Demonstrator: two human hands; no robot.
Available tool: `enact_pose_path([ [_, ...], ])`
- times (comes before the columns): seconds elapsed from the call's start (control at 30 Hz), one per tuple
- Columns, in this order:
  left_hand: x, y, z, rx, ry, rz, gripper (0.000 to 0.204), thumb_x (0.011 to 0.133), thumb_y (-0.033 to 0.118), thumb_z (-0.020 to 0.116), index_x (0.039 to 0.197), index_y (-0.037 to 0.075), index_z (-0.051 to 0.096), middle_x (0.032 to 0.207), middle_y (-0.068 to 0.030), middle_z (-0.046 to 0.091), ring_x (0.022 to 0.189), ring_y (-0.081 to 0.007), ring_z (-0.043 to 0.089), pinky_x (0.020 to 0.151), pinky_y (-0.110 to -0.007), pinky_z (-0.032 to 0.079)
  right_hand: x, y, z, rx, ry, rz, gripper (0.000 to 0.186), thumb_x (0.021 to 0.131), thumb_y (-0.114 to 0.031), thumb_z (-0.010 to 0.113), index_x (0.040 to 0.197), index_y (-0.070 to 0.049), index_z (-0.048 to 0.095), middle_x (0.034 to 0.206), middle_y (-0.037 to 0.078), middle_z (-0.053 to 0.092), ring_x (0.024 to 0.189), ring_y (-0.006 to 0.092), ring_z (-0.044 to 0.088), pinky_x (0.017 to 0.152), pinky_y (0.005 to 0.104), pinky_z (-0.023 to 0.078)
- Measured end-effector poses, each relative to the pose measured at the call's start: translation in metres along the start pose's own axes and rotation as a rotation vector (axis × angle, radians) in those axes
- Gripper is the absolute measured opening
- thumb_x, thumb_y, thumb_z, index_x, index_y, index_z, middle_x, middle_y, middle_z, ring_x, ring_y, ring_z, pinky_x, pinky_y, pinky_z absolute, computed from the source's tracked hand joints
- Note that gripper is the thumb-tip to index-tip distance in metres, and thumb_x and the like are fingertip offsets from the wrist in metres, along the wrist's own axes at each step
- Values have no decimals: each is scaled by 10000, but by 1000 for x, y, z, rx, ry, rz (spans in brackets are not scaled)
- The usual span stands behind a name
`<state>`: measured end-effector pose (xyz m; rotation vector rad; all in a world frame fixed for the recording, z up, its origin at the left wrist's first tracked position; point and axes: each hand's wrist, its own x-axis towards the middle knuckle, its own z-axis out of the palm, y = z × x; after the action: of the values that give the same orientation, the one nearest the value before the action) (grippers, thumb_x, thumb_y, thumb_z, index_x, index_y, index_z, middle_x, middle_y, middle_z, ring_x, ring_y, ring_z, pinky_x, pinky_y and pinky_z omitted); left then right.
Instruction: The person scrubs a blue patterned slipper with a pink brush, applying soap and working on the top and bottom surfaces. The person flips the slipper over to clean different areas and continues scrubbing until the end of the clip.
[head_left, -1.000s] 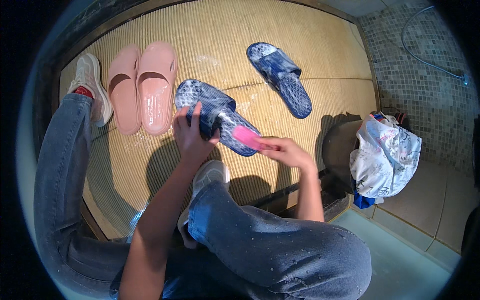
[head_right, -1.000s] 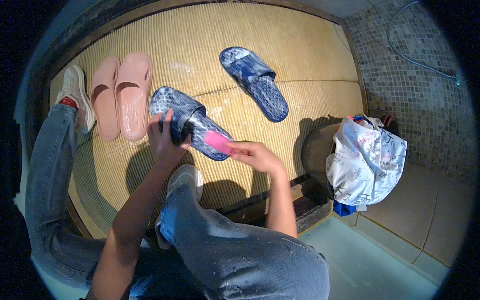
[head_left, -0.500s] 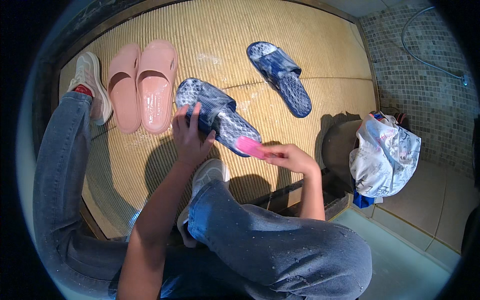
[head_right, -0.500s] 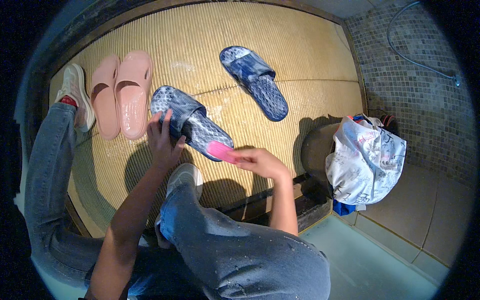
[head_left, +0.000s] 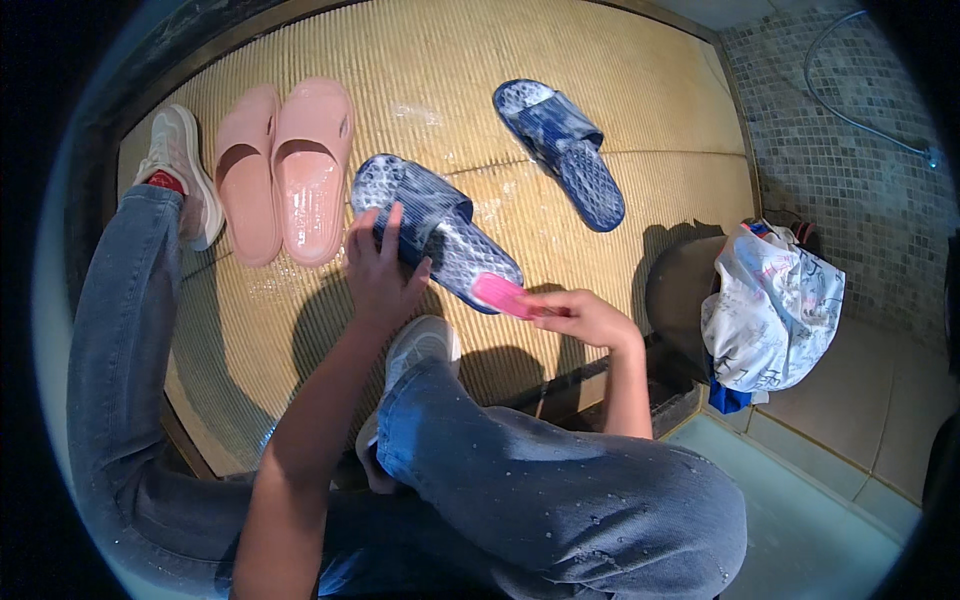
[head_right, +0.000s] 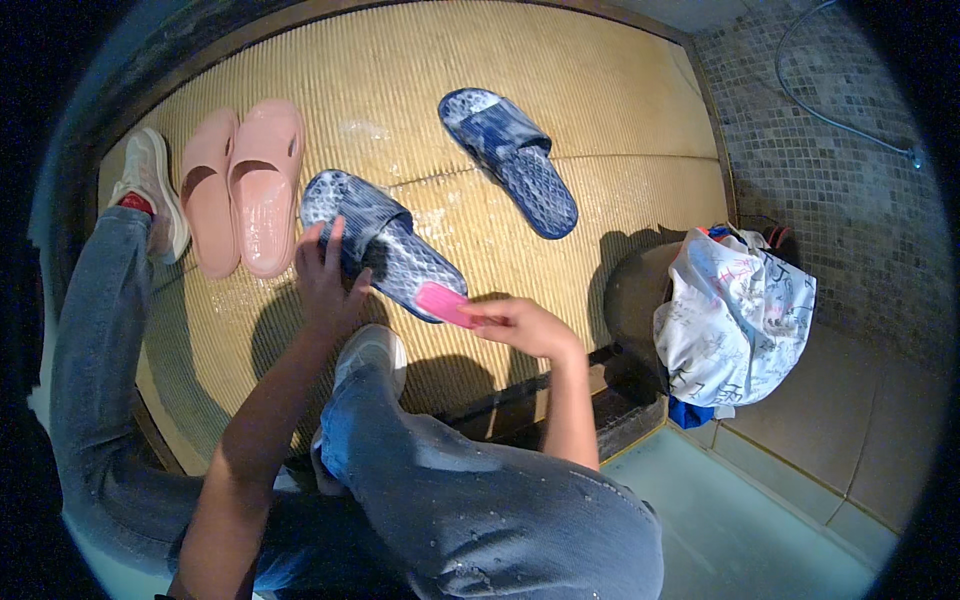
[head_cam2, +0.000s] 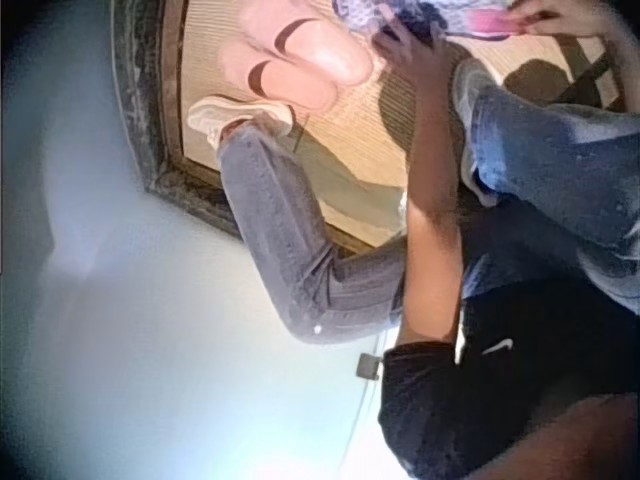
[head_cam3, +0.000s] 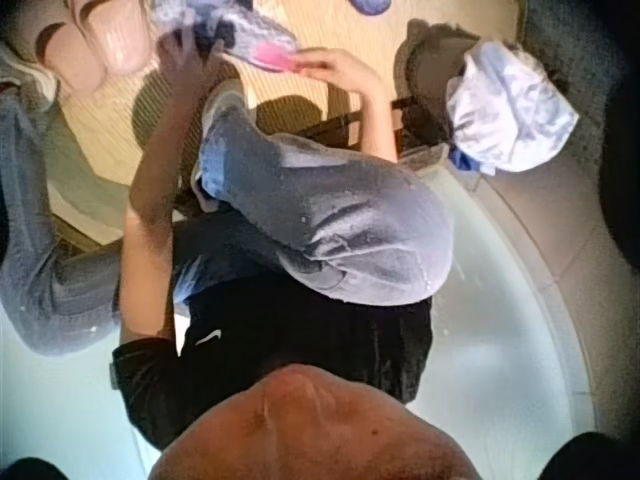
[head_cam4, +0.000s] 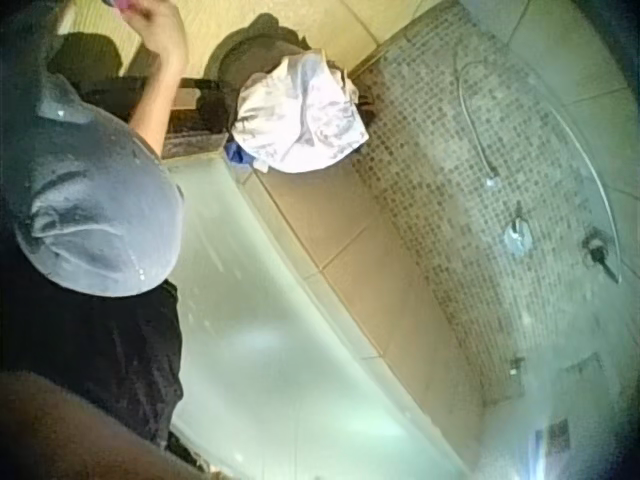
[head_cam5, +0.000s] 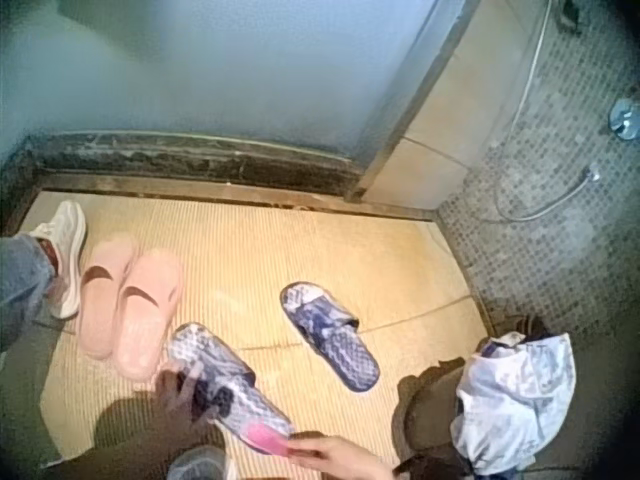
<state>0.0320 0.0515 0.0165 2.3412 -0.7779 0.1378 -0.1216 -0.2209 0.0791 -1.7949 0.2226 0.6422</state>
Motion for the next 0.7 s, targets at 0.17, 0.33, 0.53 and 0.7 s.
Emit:
enact_pose_path([
  [0.17,0,-1,3,-7,-33,-8,770,812,365,666,1453,54,375,1353,-262,385,1242,-458,393,1052,-536,311,64,-42,78,-446,339,-135,355,918,-241,647,1262,-153,633,836,176,684,654,234,649,644,350,522],
  [0.33,-1,-3,-7,-18,-56,-8,754,823,373,654,1448,52,379,1362,-264,380,1248,-457,389,1059,-535,302,20,-27,31,-115,46,4,408,933,-149,645,1337,-170,595,1022,111,719,856,140,640,802,287,509],
  [0.53,1,1,-4,7,-8,-5,750,808,403,651,1426,51,413,1345,-254,400,1216,-449,406,1035,-541,319,-1,-16,-2,71,-9,91,396,917,-112,663,1309,-109,612,1166,61,685,995,129,615,879,303,497],
  [0.7,1,3,1,1,-1,-13,759,787,409,663,1418,59,427,1329,-244,415,1193,-445,420,1026,-537,331,75,-44,60,-633,429,-110,400,906,-313,621,1303,-264,606,767,153,675,652,324,659,605,427,522],
])
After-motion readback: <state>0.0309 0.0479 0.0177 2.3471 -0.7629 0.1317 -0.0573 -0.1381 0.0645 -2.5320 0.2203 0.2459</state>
